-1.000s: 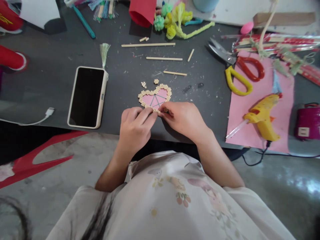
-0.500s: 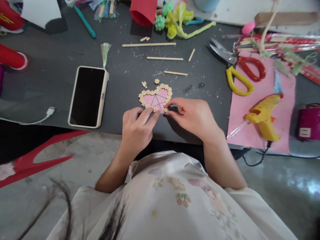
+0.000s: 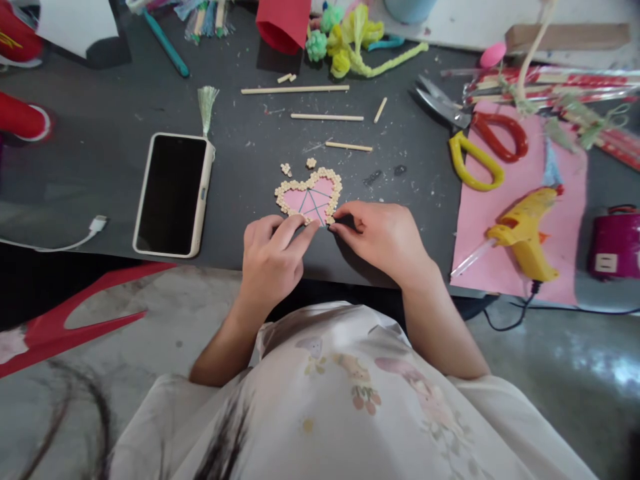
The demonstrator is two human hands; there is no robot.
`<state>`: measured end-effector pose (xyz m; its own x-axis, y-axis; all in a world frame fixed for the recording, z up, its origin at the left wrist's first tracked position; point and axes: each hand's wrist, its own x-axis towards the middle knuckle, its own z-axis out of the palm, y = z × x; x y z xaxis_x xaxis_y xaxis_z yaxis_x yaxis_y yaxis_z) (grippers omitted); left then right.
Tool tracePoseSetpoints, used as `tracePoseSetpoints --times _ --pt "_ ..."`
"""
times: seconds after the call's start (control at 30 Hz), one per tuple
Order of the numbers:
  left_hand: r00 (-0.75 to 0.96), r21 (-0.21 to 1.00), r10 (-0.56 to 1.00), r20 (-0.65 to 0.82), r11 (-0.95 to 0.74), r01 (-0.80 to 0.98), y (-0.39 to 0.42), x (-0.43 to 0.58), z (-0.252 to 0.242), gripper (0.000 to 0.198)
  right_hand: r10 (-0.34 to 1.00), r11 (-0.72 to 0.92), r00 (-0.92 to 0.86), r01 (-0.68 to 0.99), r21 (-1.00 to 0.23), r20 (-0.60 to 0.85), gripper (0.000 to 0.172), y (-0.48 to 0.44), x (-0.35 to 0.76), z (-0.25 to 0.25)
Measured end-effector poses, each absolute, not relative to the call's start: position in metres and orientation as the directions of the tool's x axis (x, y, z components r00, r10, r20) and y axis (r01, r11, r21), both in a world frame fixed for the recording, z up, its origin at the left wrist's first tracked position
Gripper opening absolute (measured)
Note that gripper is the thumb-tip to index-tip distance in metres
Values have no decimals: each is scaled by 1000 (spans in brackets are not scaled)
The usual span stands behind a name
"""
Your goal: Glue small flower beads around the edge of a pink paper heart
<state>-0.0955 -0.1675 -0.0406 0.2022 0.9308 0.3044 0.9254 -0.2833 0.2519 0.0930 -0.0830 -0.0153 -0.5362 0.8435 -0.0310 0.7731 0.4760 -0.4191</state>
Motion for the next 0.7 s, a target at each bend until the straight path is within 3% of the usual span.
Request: tracePoseSetpoints --times 0.7 --pt "196 275 928 316 -287 917 -167 -96 -43 52 860 440 -507 799 -410 -65 23 -86 87 -11"
